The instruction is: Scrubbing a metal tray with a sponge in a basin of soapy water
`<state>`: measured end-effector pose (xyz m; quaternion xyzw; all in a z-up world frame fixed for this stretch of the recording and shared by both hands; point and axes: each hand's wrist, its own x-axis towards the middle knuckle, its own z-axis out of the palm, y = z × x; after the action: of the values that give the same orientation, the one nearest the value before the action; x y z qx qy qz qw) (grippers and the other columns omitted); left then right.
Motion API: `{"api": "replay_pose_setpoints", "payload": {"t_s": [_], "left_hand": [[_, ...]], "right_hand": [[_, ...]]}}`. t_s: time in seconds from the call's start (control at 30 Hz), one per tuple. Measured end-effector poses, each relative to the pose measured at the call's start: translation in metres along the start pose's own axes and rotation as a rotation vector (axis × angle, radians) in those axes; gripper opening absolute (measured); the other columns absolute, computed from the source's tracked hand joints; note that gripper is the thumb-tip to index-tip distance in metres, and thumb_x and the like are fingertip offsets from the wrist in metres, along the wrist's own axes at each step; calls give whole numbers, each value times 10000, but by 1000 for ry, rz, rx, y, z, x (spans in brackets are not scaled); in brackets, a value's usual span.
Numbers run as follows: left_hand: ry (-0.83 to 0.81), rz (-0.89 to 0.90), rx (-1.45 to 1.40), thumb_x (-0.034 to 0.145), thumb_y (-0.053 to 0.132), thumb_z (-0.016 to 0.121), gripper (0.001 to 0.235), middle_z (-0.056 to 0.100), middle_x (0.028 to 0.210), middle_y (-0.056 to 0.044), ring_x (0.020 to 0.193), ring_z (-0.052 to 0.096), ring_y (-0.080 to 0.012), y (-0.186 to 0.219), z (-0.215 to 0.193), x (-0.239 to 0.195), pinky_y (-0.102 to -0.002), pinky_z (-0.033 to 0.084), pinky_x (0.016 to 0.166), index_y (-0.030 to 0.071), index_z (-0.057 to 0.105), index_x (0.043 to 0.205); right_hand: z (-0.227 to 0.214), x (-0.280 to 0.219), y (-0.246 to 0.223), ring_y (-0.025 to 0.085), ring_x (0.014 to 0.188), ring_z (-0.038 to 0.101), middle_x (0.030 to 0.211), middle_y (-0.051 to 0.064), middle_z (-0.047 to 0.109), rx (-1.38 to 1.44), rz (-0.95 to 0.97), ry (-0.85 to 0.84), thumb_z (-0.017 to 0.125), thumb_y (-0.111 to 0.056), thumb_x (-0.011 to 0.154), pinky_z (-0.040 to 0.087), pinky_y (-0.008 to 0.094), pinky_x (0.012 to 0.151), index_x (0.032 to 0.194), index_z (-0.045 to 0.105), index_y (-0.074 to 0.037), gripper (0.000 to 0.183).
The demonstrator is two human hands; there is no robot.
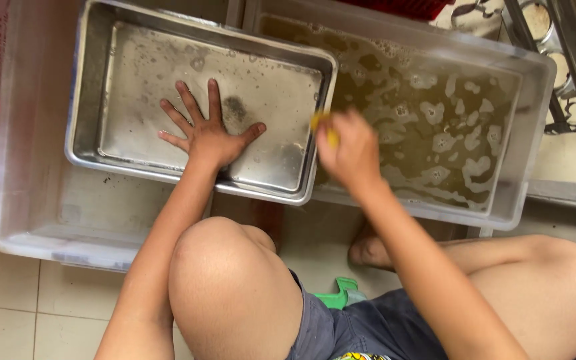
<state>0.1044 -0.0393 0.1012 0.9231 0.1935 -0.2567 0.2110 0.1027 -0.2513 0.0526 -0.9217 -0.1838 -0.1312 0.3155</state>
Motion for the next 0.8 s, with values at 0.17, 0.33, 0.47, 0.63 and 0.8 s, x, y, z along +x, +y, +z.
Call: {"api": "replay_pose_setpoints", "payload": {"t_s": [0.17,0.33,0.47,0.63,0.8], "left_hand": [[-6,3,0,625,687,514,1006,-202,1381,-115,1217,-209,-425,0,2,-1,-702,-55,866,257,18,1388],[10,19,-6,623,667,530,1012,-212,1377,-114,1218,-202,-433,0,1,0,-711,-46,861,256,14,1389],[14,-3,-7,617,674,534,1015,-199,1382,-117,1220,-198,-432,0,1,0,-702,-37,877,256,21,1387],[13,2,-24,629,657,536,1003,-210,1378,-111,1214,-209,-432,5,-2,-1,-709,-33,867,262,11,1387],[12,-19,-20,629,683,509,1013,-207,1381,-120,1210,-221,-433,4,-2,-2,-699,-82,862,240,4,1387]], "right_hand": [[-30,-82,-64,225,543,547,621,23,486,70,95,-146,604,-151,708,461,285,487,659,564,-140,64],[-24,-50,-46,234,518,530,593,40,473,-8,39,-100,604,-158,702,446,301,463,618,534,-120,117],[-11,13,-8,263,578,553,661,69,491,-52,108,74,614,-152,749,463,335,496,731,604,-100,56],[-7,1,-14,329,600,551,650,105,474,-60,110,92,615,-129,716,455,403,496,720,590,-77,58],[-17,-81,-59,258,640,590,717,80,547,207,315,-34,631,-146,726,486,317,564,770,626,-109,58]]}}
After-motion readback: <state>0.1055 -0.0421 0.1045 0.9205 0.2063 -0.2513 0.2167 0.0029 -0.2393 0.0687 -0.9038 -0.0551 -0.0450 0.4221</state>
